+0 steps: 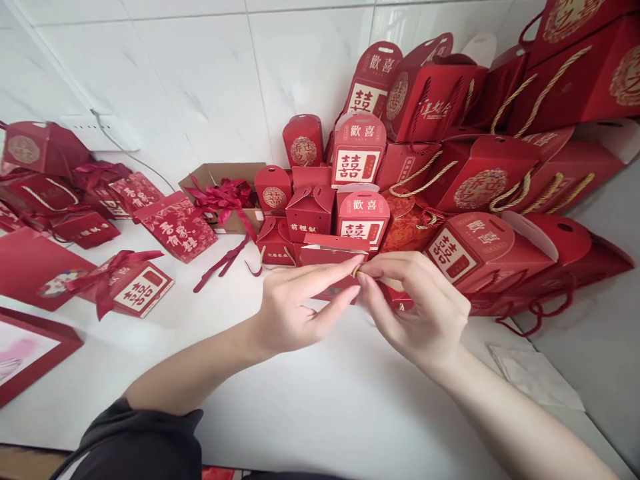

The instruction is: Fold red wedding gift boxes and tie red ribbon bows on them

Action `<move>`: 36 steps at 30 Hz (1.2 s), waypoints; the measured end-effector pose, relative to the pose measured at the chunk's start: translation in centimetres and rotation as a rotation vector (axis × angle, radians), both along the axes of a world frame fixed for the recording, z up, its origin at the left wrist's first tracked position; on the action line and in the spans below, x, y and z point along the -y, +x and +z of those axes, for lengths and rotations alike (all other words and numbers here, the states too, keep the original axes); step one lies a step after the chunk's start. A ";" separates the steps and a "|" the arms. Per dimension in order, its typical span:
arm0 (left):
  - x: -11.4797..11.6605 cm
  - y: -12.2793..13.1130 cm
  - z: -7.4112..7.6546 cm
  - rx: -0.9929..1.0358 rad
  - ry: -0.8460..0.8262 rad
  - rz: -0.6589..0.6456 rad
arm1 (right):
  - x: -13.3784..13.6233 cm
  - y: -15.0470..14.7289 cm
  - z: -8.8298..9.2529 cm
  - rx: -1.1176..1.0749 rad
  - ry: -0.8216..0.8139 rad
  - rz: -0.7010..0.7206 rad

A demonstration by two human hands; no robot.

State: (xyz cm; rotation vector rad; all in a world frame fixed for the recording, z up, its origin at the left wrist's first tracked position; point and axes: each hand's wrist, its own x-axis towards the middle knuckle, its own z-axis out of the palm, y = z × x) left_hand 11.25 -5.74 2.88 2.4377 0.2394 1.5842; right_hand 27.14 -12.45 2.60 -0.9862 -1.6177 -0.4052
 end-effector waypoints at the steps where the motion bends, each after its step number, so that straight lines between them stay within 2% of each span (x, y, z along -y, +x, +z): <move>1: 0.0 0.0 -0.1 -0.003 -0.038 0.007 | 0.0 0.0 0.0 0.019 0.001 -0.011; 8: 0.2 0.0 -0.1 -0.041 -0.301 -0.001 | -0.4 0.1 -0.3 0.154 0.090 -0.127; 16: 0.0 0.0 -0.1 -0.036 -0.321 0.031 | -0.6 0.0 -0.6 0.027 -0.056 0.022; 22: -0.3 0.1 -0.5 -0.022 -0.236 0.074 | -0.7 0.0 -0.8 0.020 -0.087 0.023; 32: -0.7 0.0 -0.4 -0.076 0.064 0.210 | -1.0 0.2 -1.6 0.086 -0.022 -0.065; 36: -0.9 0.0 -0.3 -0.099 0.108 0.237 | -1.1 0.1 -1.4 0.081 -0.037 -0.046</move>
